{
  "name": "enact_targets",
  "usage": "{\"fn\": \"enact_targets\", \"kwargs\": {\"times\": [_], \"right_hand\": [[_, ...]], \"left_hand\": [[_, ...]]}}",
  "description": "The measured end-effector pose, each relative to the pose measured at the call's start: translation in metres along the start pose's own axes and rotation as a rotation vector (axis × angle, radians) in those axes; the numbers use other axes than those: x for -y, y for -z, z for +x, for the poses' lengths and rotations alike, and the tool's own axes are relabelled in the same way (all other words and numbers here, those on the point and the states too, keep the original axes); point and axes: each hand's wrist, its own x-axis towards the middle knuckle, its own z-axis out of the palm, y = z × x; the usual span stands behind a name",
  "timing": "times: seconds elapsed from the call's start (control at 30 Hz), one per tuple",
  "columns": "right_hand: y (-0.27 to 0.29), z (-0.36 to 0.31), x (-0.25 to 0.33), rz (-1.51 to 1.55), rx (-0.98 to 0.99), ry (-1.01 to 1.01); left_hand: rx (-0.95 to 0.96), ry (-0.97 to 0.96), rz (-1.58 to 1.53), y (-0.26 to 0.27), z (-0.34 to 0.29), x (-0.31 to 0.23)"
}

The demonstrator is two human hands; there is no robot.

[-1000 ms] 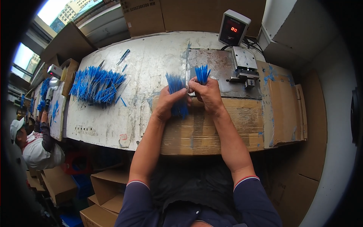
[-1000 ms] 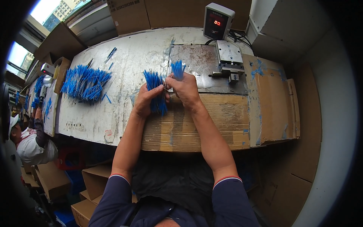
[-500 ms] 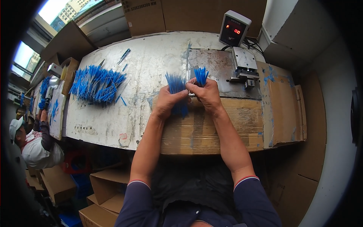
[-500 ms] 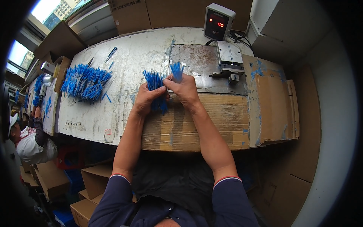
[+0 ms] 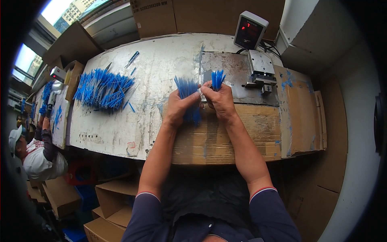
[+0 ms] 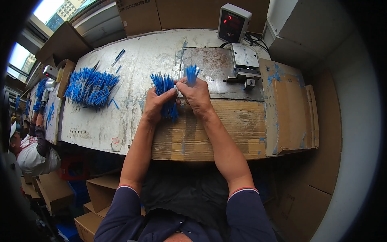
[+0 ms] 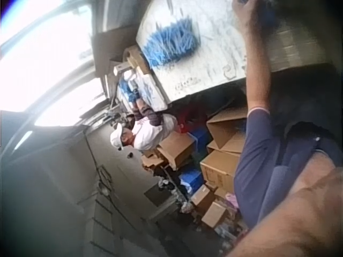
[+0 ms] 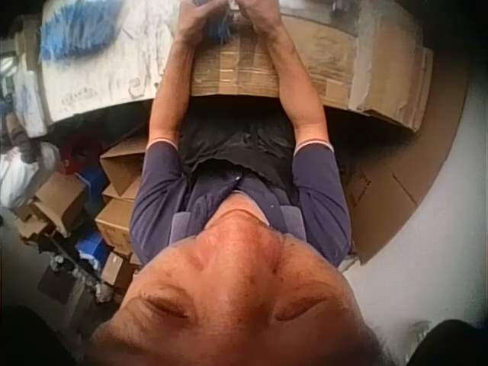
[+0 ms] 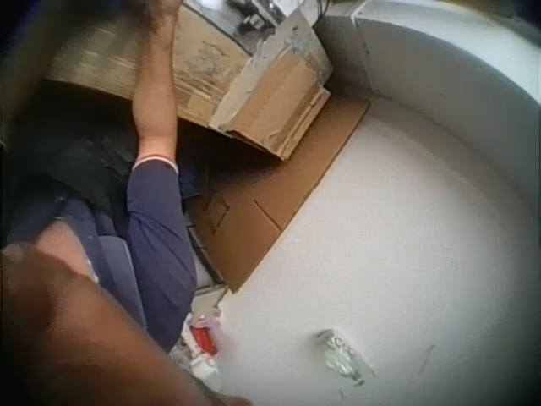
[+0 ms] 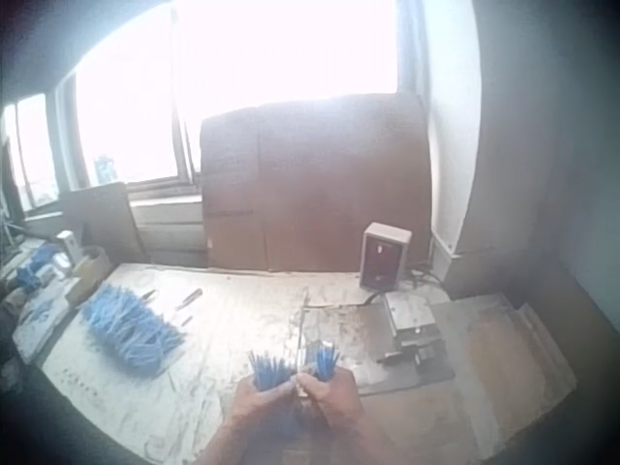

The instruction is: Sorting and organizing bundles of blue feathers or feather dusters at a factory workstation.

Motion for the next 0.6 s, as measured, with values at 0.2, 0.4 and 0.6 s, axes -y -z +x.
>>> {"fn": "enact_targets", "kwargs": {"times": [0.2,0.4,0.6], "right_hand": [[-0.009,-0.001,-0.002,-0.037,-0.102,0.108],[-0.011,-0.006,0.005,-0.052,-0.097,0.067],[-0.009,-0.009,-0.006,0.008,-0.072,0.133]], "left_hand": [[-0.021,0.003,-0.027,-0.001,0.000,0.001],[0.021,-0.035,0.046,0.002,0.000,0.005],[0.027,0.005,0.053,0.002,-0.006,0.004]]}}
